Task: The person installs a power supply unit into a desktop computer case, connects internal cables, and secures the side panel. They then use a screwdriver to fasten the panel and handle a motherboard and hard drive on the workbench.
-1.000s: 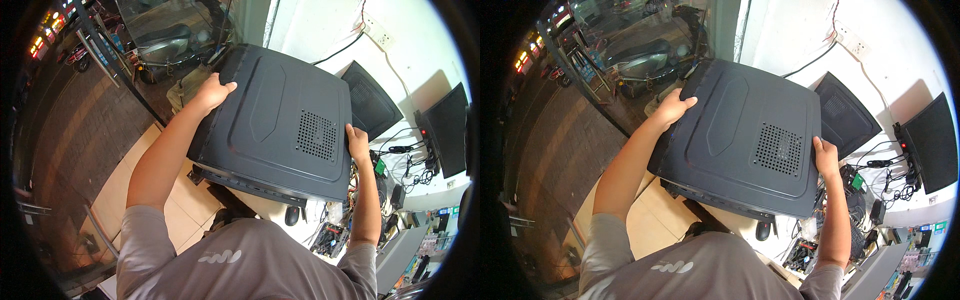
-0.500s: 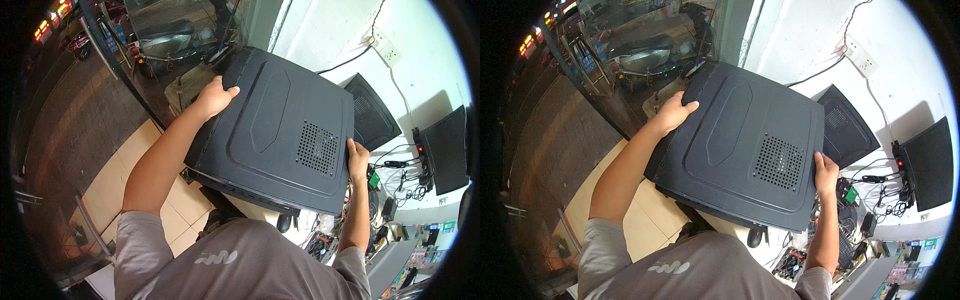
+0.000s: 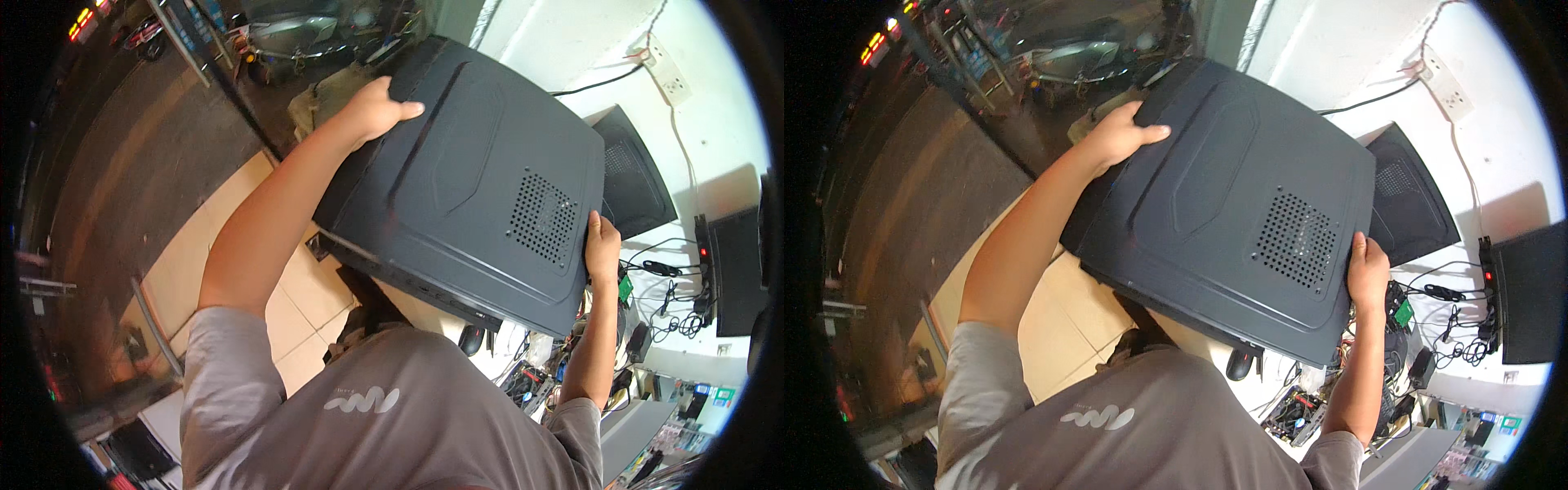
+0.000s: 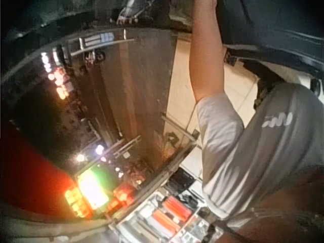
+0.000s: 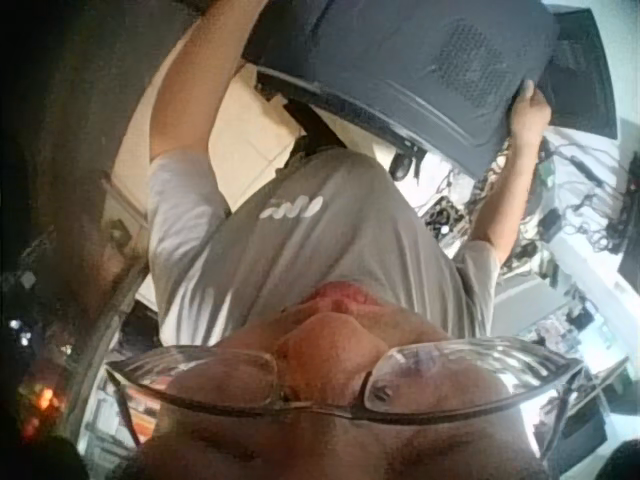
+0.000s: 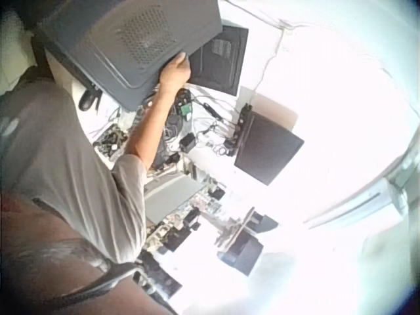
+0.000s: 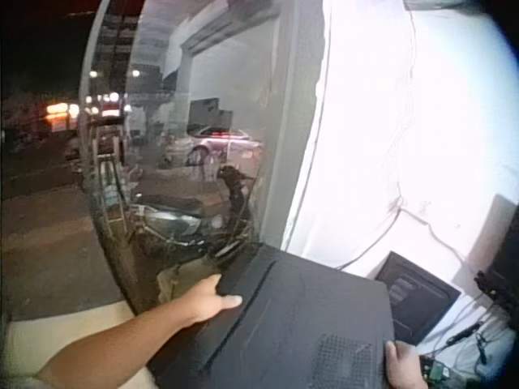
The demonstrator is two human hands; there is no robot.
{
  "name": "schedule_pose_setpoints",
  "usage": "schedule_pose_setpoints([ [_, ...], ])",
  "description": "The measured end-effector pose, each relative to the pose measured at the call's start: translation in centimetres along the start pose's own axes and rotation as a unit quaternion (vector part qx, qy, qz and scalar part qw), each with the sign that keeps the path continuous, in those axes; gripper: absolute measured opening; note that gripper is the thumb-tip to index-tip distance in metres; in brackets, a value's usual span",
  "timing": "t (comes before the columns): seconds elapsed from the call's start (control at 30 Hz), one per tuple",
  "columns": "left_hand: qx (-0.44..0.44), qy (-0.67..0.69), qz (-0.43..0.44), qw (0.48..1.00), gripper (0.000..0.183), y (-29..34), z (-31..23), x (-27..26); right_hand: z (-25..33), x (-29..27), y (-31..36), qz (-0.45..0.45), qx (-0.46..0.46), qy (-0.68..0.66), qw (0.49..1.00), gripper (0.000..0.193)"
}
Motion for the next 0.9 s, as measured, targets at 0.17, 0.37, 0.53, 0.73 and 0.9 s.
schedule_pose_setpoints([
  [0.17,0.018,-0.053,-0.038,0.998,0.076,-0.3,0.3,-0.2,-0.6,0.9,-0.2,0.043,0.059,-0.214,0.974,0.050],
  [0.37,-0.025,-0.019,0.075,0.997,0.076,6.9,0.6,-1.6,-1.5,0.2,1.2,0.076,0.061,-0.166,0.981,0.059],
  [0.53,-0.021,-0.021,0.017,0.999,0.077,7.5,2.4,-1.8,-1.6,0.2,0.4,0.131,0.022,-0.012,0.991,0.064],
  [0.73,0.039,-0.062,-0.008,0.997,0.086,6.2,2.1,0.1,-1.0,-0.7,2.0,0.097,-0.065,-0.021,0.993,0.060],
  [0.9,-0.003,-0.049,0.009,0.999,0.075,8.2,0.5,-1.6,1.4,-0.2,2.5,0.102,0.017,-0.062,0.993,0.067],
])
Point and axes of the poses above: each hand's wrist, its own y-axis away from the middle knuckle, its own x-axis out of the palm, z = x × y, the point moved 4 cm from there along -y, towards the middle knuckle, and after that the axes turned 5 degrees about y, right-handed, at the moved point
